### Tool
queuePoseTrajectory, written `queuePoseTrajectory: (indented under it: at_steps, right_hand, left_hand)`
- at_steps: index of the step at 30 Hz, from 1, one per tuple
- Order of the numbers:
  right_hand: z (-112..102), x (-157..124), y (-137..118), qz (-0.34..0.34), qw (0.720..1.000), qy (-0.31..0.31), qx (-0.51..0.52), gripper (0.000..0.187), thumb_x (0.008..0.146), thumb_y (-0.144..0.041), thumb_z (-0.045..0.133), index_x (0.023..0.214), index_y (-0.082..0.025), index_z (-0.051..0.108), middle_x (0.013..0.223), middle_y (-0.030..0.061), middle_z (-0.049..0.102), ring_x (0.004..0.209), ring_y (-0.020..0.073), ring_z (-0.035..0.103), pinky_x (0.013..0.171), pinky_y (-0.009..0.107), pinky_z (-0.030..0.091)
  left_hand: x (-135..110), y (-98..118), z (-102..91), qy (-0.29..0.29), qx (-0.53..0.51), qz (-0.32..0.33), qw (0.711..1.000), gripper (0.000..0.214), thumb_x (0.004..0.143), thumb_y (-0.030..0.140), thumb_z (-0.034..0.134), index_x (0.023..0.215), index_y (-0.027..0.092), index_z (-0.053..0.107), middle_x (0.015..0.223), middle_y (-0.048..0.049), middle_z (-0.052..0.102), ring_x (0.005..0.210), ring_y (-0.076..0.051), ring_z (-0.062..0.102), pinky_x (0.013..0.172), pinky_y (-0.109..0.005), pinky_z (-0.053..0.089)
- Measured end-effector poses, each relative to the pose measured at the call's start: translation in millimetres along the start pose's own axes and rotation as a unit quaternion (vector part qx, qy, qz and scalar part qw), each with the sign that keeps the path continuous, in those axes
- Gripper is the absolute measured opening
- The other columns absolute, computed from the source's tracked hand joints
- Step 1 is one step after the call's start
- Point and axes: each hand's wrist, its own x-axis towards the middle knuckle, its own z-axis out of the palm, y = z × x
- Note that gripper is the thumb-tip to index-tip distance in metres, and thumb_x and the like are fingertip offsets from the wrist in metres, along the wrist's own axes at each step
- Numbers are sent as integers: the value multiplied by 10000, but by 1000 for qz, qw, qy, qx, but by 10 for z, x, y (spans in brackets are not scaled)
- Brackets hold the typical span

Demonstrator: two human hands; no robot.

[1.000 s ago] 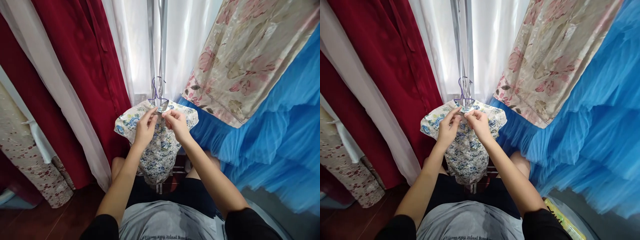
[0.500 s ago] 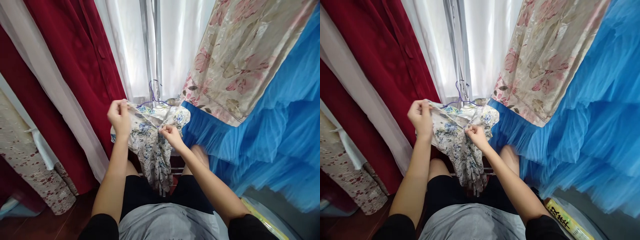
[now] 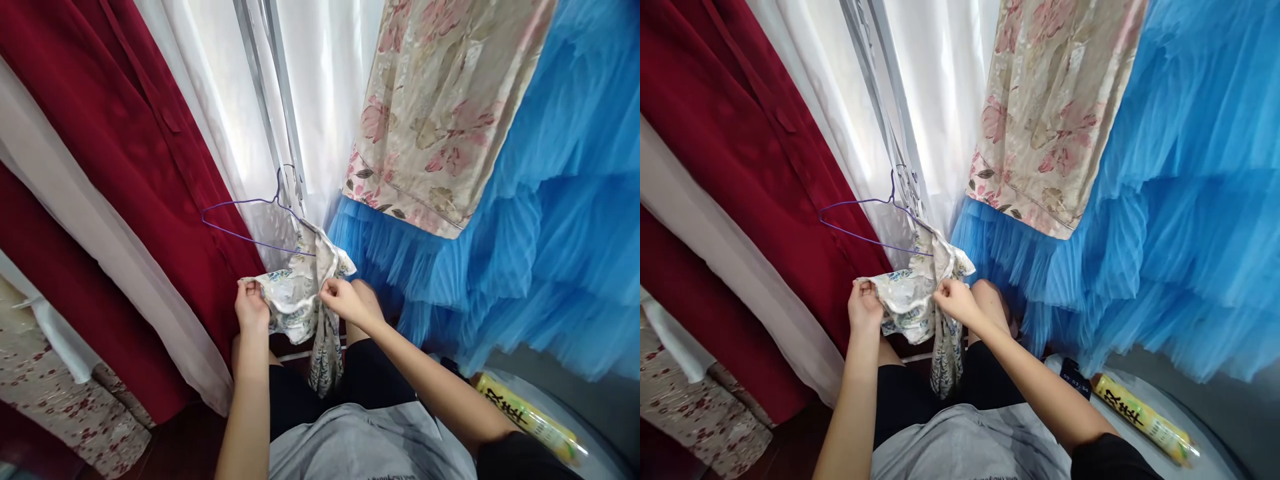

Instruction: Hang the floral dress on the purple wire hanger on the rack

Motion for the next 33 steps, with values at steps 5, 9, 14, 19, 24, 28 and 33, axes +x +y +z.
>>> queuePoseTrajectory:
  at_steps: [5,9,14,19,24,28,33]
  right_hand:
    - [-209,-233,-256,-111,966,-234,5,394,621,-256,856,975,-195,695,976,36,700,926,233,622,872,347,493]
    - [-234,-433,-549,-53,944,-296,139,159,755,-306,750,859,-193,706,842,26,687,906,234,636,917,381,519]
    - [-366,-601,-569,143,918,-247,274,177,657,-239,746,811,-182,681,760,6,666,747,170,601,712,281,514]
    - [-783,-637,-742,111,891,-384,215,133,646,-202,778,693,-159,661,615,-30,585,568,116,494,544,233,421]
    - [-1354,-345,-797,55,939,-320,116,75,662,-164,696,621,-161,633,592,-42,537,532,92,429,495,211,333]
    - [-1732,255,-577,13,987,-104,117,98,619,-165,700,601,-170,604,561,-40,530,513,93,433,492,215,322]
    - [-1849,1230,-346,-24,996,43,73,165,609,-207,756,750,-138,703,653,-13,647,622,117,542,625,234,411]
  left_hand:
    - [-851,156,524,-143,-6,-62,988,278,903,457,720,894,185,663,759,4,612,699,-108,600,683,-224,493]
    - [-1132,415,659,-340,166,-41,925,236,946,416,670,975,193,743,753,-33,675,711,-174,648,691,-280,530]
    - [-986,426,483,-413,242,47,877,470,914,424,700,1354,265,651,1255,-111,697,1200,-291,640,1044,-403,511]
    - [-1133,56,137,-583,231,-116,770,416,966,543,568,1042,192,777,939,-96,768,885,-261,723,789,-347,598]
    - [-1149,-171,-293,-567,408,-74,711,278,877,469,688,827,203,751,726,-32,712,658,-200,639,627,-258,489]
    - [-868,-74,-434,-493,476,-20,728,265,911,443,618,848,199,700,723,-1,654,671,-169,569,614,-236,412]
    - [-691,285,-161,-416,464,41,781,219,926,398,602,869,187,605,717,39,520,659,-124,454,611,-225,347]
